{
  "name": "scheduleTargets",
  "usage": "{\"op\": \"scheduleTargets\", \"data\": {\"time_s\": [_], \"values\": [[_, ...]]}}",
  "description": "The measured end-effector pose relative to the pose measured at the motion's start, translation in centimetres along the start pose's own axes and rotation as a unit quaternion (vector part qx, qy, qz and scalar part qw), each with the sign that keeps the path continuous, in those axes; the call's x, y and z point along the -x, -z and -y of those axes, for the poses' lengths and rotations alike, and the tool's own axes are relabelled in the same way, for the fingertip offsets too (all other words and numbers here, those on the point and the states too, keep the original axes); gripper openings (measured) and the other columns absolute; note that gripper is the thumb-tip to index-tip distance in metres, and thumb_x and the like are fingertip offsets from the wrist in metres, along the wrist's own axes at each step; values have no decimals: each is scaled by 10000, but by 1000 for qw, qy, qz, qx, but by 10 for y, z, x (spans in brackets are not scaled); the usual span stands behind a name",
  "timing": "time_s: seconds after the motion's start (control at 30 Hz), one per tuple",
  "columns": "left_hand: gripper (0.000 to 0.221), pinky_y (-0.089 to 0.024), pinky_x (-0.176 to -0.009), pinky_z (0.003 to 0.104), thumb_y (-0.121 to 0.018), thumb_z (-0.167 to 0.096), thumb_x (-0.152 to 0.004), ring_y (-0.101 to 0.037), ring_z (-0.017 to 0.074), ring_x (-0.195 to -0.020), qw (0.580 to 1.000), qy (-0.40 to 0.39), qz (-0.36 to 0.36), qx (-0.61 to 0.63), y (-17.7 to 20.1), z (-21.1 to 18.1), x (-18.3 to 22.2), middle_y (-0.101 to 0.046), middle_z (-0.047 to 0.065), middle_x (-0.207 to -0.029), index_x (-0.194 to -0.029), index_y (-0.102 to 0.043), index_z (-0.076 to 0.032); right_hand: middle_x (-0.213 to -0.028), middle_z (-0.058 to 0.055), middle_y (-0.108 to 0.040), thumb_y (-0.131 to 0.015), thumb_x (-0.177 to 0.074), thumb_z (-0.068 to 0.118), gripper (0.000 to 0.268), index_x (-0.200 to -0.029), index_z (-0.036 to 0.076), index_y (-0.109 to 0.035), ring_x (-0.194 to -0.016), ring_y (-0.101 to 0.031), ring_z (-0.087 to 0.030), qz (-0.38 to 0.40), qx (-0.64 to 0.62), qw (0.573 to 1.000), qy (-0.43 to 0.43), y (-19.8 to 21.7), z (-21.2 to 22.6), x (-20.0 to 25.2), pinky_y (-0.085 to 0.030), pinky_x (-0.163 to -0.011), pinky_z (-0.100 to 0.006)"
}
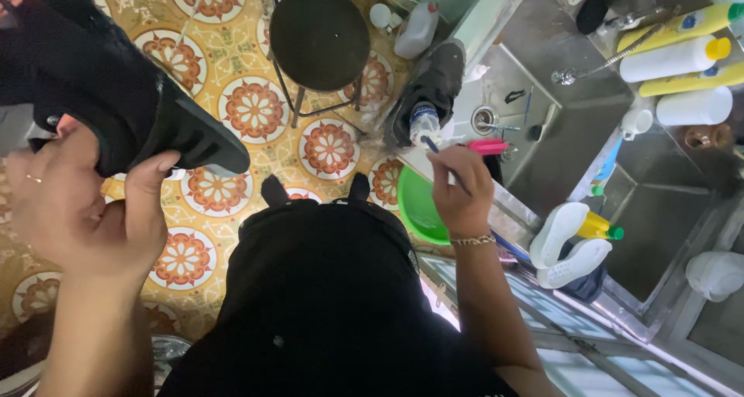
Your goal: The person applies white paint to the sole edges of a black sneaker using a small brush, holding the shoe steady with one hand while dipping the brush into the paint and then painting with the other hand.
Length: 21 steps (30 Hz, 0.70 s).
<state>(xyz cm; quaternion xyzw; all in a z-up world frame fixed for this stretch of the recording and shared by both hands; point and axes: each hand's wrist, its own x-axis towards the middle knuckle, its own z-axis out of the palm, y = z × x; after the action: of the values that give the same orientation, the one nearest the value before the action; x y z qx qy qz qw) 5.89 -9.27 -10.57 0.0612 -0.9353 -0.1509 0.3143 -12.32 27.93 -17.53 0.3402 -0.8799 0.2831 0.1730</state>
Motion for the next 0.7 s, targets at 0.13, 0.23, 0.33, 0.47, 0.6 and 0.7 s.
{"op": "scheduleTargets", "data": {"time_s": [0.13, 0.23, 0.33, 0.47, 0.6, 0.7], "values": [[457, -380, -763, 368, -891, -143, -1043, -503, 308, -834, 998, 29, 15, 50, -12, 1, -1, -623, 176, -972, -1319, -638, 120, -1001, -116, -679, -780, -903, -101, 272, -1028, 76, -616, -927, -695, -284, -65, -54, 996, -33, 25, 6, 5, -567, -826, -376], [446, -403, -803, 362, -859, -115, -1065, -540, 307, -883, 996, 26, 14, 90, -24, -2, -7, -641, 192, -1038, -1350, -615, 127, -1004, -148, -665, -738, -932, -135, 265, -1037, 39, -568, -885, -695, -268, -98, -80, 990, -68, 32, -1, 21, -564, -810, -357], [388, -443, -872, 326, -796, -75, -1095, -595, 276, -982, 984, 47, 11, 173, -28, -22, -27, -657, 192, -1130, -1354, -585, 123, -1045, -163, -640, -670, -1000, -141, 242, -1083, 20, -510, -871, -696, -228, -135, -168, 966, -144, 33, -5, 33, -583, -804, -321], [314, -474, -989, 235, -676, -26, -1103, -621, 138, -1121, 909, 154, 11, 388, -37, -54, -56, -650, 95, -1224, -1366, -551, 91, -1113, -178, -631, -634, -1048, -123, 238, -1134, 6, -454, -899, -681, -193, -211, -242, 926, -200, 31, -10, 43, -645, -788, -315], [323, -492, -999, 219, -666, -36, -1072, -613, 93, -1093, 866, 199, 19, 458, -55, -59, -65, -651, 54, -1227, -1362, -567, 68, -1128, -184, -653, -647, -1042, -124, 243, -1123, 11, -462, -887, -689, -187, -252, -263, 902, -230, 23, -22, 59, -650, -775, -318], [287, -525, -929, 217, -694, -64, -1106, -643, 85, -991, 806, 232, 40, 544, -72, -57, -67, -690, 57, -1165, -1344, -603, 67, -1075, -183, -660, -659, -1026, -123, 237, -1097, 8, -475, -872, -706, -190, -251, -270, 890, -269, 26, -27, 69, -662, -751, -313]]}}
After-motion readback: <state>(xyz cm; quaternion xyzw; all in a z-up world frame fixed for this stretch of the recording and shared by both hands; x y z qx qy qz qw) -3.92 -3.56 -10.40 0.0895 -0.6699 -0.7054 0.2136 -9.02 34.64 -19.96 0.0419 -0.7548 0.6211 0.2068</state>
